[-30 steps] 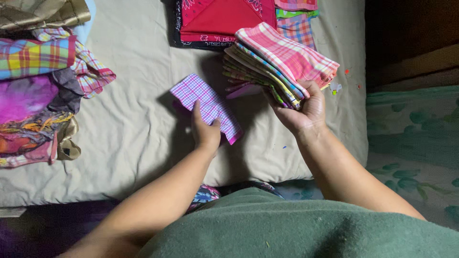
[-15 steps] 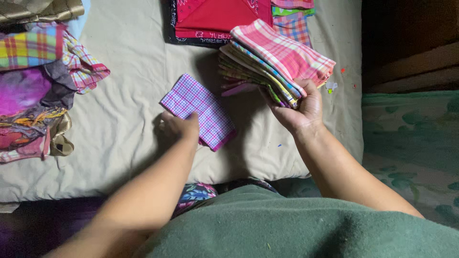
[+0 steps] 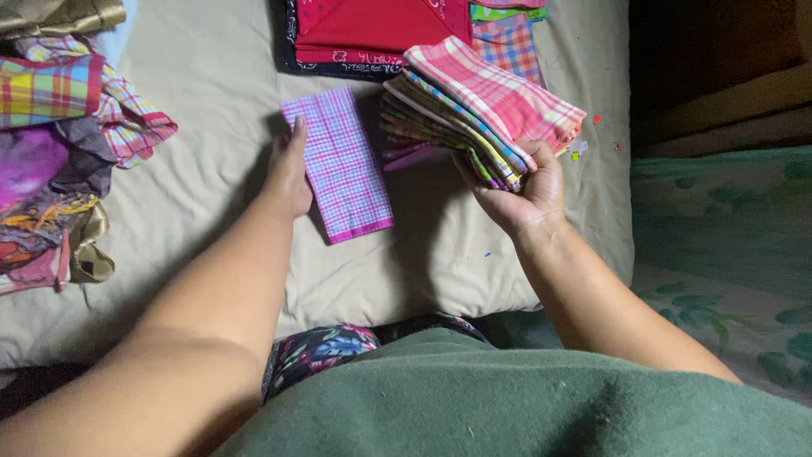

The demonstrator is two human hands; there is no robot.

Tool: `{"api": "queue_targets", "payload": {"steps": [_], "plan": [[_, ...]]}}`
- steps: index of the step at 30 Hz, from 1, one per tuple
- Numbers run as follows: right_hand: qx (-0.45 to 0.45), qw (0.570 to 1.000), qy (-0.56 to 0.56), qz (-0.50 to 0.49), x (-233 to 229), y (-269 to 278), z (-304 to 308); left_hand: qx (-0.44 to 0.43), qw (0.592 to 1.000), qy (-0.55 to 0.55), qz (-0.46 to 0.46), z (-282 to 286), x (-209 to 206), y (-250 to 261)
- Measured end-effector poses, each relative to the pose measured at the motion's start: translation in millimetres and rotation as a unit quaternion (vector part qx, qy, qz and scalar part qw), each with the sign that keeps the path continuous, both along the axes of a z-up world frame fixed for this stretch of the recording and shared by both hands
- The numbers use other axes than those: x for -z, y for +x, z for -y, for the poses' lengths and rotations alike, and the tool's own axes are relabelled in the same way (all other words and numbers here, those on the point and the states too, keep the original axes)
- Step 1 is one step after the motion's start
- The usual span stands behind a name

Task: The person folds several pieces of plaid and solid-colored bedding on a bed. They smooth each item, fold it into a compact rectangle, and place it on a growing stack. The person handles multiple items one at a time and maintains a neat pile.

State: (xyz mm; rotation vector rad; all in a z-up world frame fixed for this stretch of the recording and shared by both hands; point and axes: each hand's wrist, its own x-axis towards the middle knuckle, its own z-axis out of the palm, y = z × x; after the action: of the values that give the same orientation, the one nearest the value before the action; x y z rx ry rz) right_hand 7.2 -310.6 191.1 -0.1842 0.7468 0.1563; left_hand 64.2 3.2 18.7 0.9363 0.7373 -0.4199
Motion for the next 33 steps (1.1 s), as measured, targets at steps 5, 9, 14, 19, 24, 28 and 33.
{"api": "queue_targets", "payload": {"steps": [5, 9, 14, 19, 24, 28, 33], "plan": [[0.008, 1.000, -0.012, -0.013, -1.5, 4.9, -6.3, 0.099, 0.985, 0.026, 0.135, 2.8, 25.7, -48.0], [0.002, 1.000, 0.001, -0.004, -9.5, 8.8, -13.9, 0.000, 0.999, 0.048, 0.009, 11.6, 37.6, -66.2], [0.000, 1.000, -0.011, 0.001, -33.9, 15.1, -32.6, 0.016, 0.985, 0.133, -0.104, 17.5, 18.3, -49.8], [-0.048, 0.997, 0.025, 0.056, -31.1, 35.7, -62.4, 0.043, 0.983, -0.029, -0.176, 30.1, 30.3, -33.5], [-0.081, 0.985, 0.065, 0.134, 29.8, 42.0, -97.8, 0.018, 0.971, -0.144, -0.188, 35.4, 78.8, -35.3], [-0.108, 0.981, 0.129, 0.102, 96.3, -16.5, -130.8, -0.015, 0.948, -0.275, -0.162, 35.0, 106.7, -45.6], [-0.074, 0.986, 0.100, -0.108, 146.6, -76.1, -150.5, -0.028, 0.969, -0.211, -0.128, 31.7, 97.0, -60.4]]}}
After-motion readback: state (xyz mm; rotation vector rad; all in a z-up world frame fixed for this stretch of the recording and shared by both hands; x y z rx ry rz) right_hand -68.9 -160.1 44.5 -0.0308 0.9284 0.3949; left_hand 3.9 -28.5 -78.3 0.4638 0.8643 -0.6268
